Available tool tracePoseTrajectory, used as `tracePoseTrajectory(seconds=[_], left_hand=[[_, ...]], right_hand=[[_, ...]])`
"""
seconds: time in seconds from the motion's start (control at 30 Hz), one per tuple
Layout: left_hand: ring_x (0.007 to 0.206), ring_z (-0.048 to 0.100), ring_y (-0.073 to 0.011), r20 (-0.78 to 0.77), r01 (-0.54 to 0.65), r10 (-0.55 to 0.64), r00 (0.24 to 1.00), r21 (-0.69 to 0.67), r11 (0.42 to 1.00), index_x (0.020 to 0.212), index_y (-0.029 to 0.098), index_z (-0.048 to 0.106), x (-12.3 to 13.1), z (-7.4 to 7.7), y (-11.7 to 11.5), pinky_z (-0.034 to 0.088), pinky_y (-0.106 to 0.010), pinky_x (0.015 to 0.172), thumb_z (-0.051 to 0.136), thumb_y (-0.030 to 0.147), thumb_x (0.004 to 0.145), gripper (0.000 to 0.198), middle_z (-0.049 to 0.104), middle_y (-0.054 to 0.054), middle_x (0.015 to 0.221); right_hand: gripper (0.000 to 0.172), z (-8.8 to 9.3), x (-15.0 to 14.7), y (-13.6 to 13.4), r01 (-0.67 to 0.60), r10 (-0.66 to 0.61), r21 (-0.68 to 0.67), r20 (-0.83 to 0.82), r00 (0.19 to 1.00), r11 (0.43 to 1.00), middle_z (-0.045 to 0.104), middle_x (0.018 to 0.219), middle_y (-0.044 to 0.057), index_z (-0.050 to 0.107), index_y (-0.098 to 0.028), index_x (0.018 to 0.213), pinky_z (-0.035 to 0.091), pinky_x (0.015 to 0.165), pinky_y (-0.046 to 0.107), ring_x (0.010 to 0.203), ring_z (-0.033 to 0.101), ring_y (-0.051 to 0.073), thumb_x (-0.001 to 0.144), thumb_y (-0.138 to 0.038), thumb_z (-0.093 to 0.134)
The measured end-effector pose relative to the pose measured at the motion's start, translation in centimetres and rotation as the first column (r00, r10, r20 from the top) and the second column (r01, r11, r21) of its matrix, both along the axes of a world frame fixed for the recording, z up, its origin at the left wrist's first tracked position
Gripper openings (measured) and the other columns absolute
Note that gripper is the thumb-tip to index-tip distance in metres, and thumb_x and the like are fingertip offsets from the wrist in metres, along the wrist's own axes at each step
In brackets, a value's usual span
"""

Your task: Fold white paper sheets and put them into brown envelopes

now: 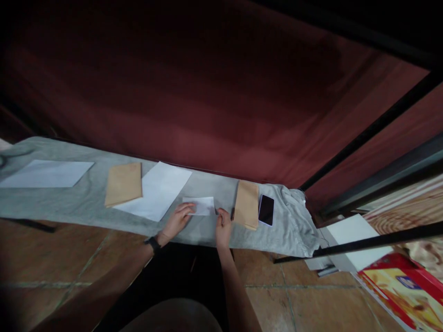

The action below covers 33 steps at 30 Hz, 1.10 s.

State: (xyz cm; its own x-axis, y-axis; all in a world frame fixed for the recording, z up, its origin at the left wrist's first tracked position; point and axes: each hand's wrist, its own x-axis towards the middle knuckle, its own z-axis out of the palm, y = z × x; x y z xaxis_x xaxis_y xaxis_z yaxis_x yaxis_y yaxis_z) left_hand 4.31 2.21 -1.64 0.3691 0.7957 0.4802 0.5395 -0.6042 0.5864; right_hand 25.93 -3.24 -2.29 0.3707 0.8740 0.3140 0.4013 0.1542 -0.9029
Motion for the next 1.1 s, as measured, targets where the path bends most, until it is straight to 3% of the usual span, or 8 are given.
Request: tracePoseTrajectory(seconds=[0.1, 0.27, 0.4, 0.5, 0.6, 0.77, 0.93, 1.1], left_hand=[[0.122, 0.061, -0.0214, 0.013, 0.079, -0.079, 0.997, -0.056, 0.995, 0.088, 0.021, 0.064, 0.0, -1.3, -0.2, 0.051, -0.043, 0.105, 0.049, 0.012, 0.091, 0.018, 0.071, -0.009, 0.122], [0.122, 0.063, -0.0174, -0.082, 0.202, -0.209, 0.974, -0.087, 0.976, 0.095, 0.022, 0.065, 0.2, -1.0, 0.2, 0.044, -0.043, 0.115, 0.044, 0.009, 0.092, 0.025, 0.072, -0.006, 0.122], [0.127, 0.06, -0.0163, -0.24, 0.171, -0.186, 0.953, -0.082, 0.982, 0.105, 0.022, 0.069, 0.0, -0.6, 0.2, 0.035, -0.046, 0.122, 0.043, 0.001, 0.083, 0.04, 0.072, -0.005, 0.127], [0.137, 0.053, -0.0168, -0.341, 0.124, -0.138, 0.93, -0.062, 0.99, 0.123, 0.021, 0.066, 0.0, -0.5, -0.9, 0.029, -0.046, 0.126, 0.045, 0.001, 0.082, 0.051, 0.066, -0.007, 0.137], [0.145, 0.044, -0.0203, -0.428, 0.073, -0.074, 0.901, -0.02, 0.997, 0.139, 0.017, 0.058, 0.4, -0.7, -2.6, 0.026, -0.048, 0.127, 0.047, 0.009, 0.087, 0.054, 0.056, -0.01, 0.15], [0.149, 0.039, -0.0257, -0.498, -0.066, 0.086, 0.863, 0.058, 0.996, 0.148, 0.007, 0.047, 1.5, -2.1, -5.1, 0.033, -0.047, 0.123, 0.037, 0.022, 0.099, 0.052, 0.046, -0.017, 0.157], [0.151, 0.033, -0.0301, -0.502, -0.162, 0.191, 0.843, 0.1, 0.982, 0.15, 0.003, 0.043, 1.1, -2.6, -5.5, 0.032, -0.049, 0.123, 0.037, 0.041, 0.103, 0.062, 0.041, -0.022, 0.158], [0.152, 0.031, -0.0314, -0.495, -0.205, 0.213, 0.842, 0.071, 0.976, 0.152, 0.003, 0.04, 0.2, -2.2, -5.7, 0.029, -0.051, 0.124, 0.036, 0.044, 0.103, 0.065, 0.039, -0.023, 0.159]], right_hand=[[0.038, -0.2, -1.2, -0.4, -0.113, 0.112, -0.007, 0.192, 0.975, 0.994, 0.07, 0.128, 0.01, 0.07, -0.019, 0.118, 0.046, 0.111, 0.039, 0.123, 0.062, 0.02, 0.099, -0.026, 0.038], [0.043, -0.4, -3.4, -0.2, -0.218, 0.236, -0.097, 0.526, 0.817, 0.971, 0.057, 0.149, 0.012, 0.061, -0.015, 0.138, 0.04, 0.118, 0.039, 0.14, 0.05, 0.02, 0.105, -0.027, 0.037], [0.045, -1.3, -4.1, -0.6, -0.182, 0.265, -0.192, 0.702, 0.661, 0.964, 0.049, 0.155, 0.013, 0.053, -0.015, 0.148, 0.034, 0.121, 0.043, 0.146, 0.044, 0.023, 0.108, -0.031, 0.038], [0.046, -1.8, -4.2, -1.1, -0.152, 0.254, -0.204, 0.761, 0.597, 0.967, 0.046, 0.157, 0.01, 0.048, -0.019, 0.151, 0.03, 0.123, 0.047, 0.148, 0.041, 0.024, 0.108, -0.032, 0.04], [0.047, -1.9, -4.4, -1.3, -0.139, 0.234, -0.188, 0.786, 0.573, 0.972, 0.044, 0.159, 0.009, 0.046, -0.019, 0.152, 0.026, 0.124, 0.047, 0.149, 0.039, 0.023, 0.108, -0.032, 0.04], [0.048, -1.9, -4.4, -1.6, -0.128, 0.199, -0.153, 0.808, 0.555, 0.98, 0.044, 0.158, 0.011, 0.044, -0.016, 0.153, 0.026, 0.124, 0.046, 0.149, 0.039, 0.023, 0.108, -0.029, 0.038], [0.051, -2.2, -3.5, -2.1, -0.056, 0.12, -0.108, 0.81, 0.574, 0.993, 0.045, 0.157, 0.017, 0.042, -0.009, 0.153, 0.031, 0.121, 0.049, 0.147, 0.041, 0.026, 0.108, -0.032, 0.039], [0.056, -2.2, -2.3, -2.8, -0.002, 0.116, -0.142, 0.798, 0.591, 0.99, 0.045, 0.156, 0.019, 0.038, -0.007, 0.155, 0.032, 0.12, 0.051, 0.146, 0.041, 0.029, 0.107, -0.035, 0.043]])
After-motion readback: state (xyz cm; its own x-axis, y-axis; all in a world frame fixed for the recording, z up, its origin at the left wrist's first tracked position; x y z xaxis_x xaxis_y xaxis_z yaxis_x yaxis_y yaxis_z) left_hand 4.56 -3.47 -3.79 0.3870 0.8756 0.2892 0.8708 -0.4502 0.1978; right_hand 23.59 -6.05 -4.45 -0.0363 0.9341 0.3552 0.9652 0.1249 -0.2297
